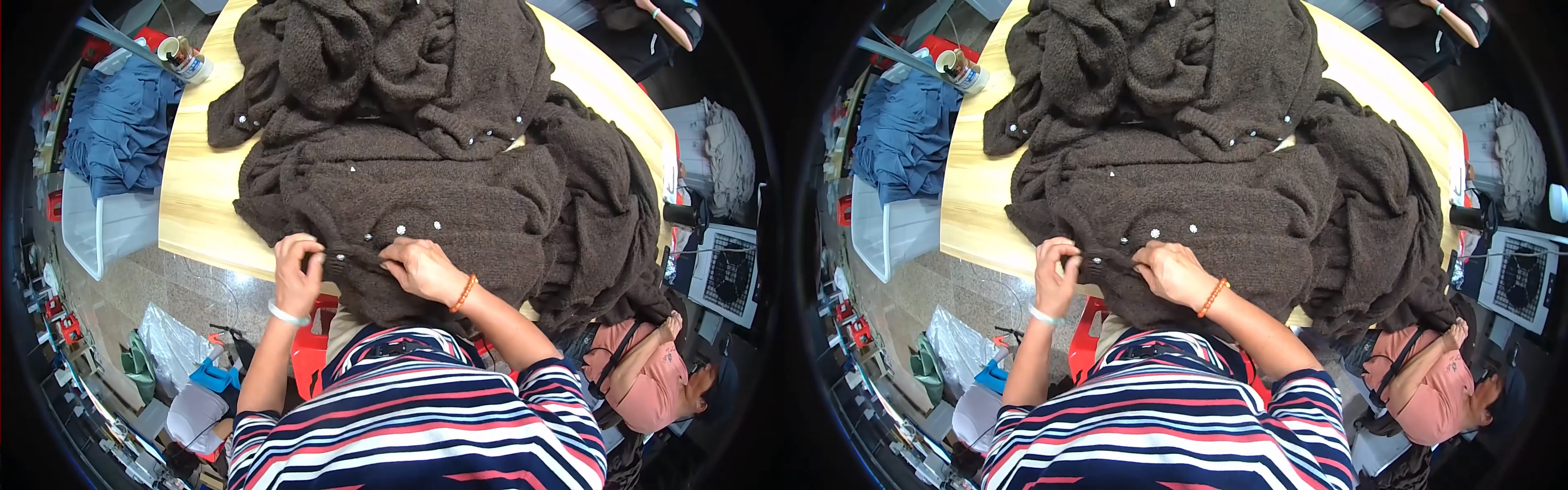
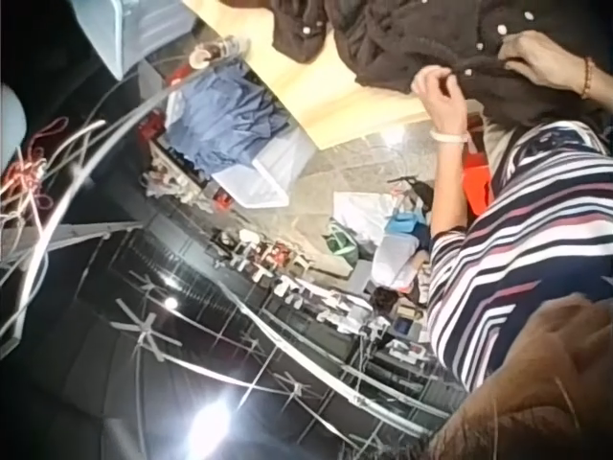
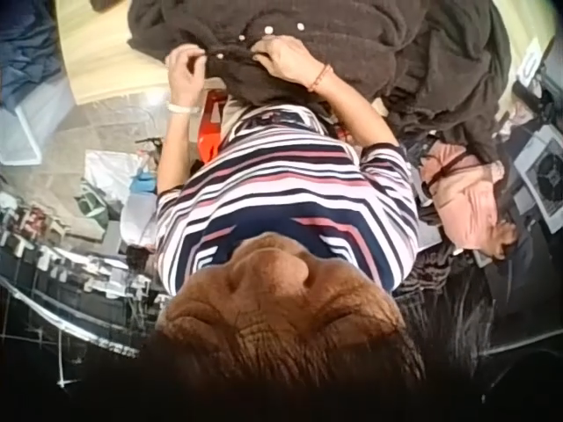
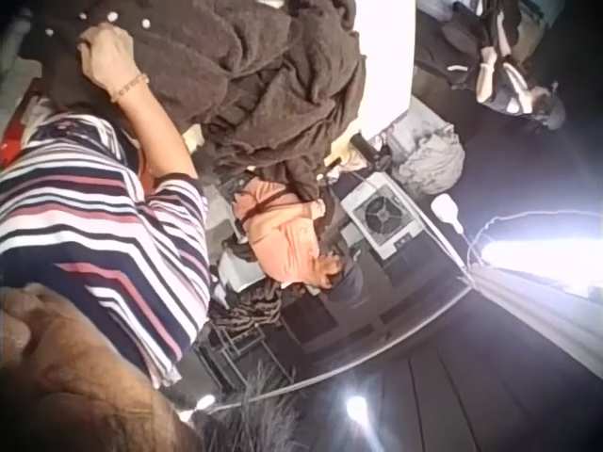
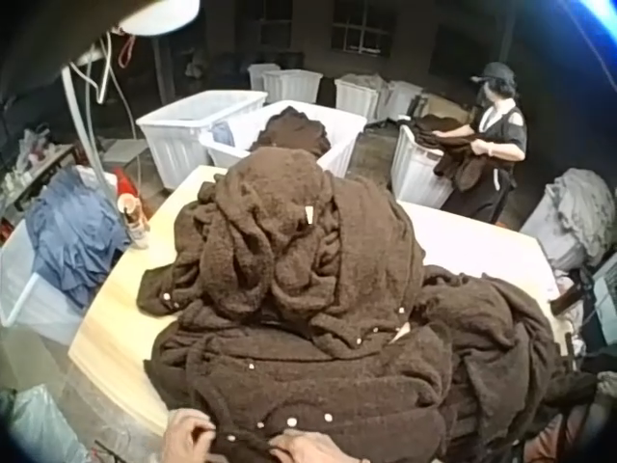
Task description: Buttoning and inspecting dark brown knitted sweaters on a workbench.
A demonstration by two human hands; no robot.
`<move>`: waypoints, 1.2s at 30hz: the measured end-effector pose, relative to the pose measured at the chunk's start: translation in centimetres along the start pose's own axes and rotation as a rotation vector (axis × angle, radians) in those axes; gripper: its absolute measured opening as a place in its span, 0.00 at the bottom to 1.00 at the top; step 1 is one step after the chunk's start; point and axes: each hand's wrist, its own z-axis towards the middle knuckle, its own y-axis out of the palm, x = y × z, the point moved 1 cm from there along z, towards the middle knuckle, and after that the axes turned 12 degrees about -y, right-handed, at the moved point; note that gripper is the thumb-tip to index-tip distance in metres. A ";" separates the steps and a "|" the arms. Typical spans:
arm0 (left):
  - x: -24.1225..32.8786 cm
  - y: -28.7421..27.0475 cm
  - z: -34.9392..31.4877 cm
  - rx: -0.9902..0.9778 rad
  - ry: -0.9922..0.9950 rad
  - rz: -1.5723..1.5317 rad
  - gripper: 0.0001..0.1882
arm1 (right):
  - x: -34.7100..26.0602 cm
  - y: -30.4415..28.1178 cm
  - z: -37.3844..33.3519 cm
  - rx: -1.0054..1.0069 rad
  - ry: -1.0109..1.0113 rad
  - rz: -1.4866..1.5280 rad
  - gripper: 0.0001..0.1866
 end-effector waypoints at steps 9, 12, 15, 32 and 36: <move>2.6 3.9 0.3 -0.199 0.330 0.263 0.05 | -0.9 0.6 0.1 0.277 -0.152 0.217 0.09; 2.6 3.4 0.8 -0.329 0.198 0.114 0.05 | 0.0 0.8 -0.1 0.248 0.109 0.541 0.07; 2.1 3.2 0.8 -0.513 -0.175 -0.272 0.06 | 0.2 0.1 0.5 0.064 0.409 0.764 0.09; 1.7 3.5 0.5 -0.267 0.257 0.397 0.10 | -0.3 2.5 0.3 0.235 -0.007 0.276 0.06; 1.6 3.0 1.2 -0.390 0.169 0.265 0.12 | -0.2 2.1 0.2 0.250 0.082 0.373 0.08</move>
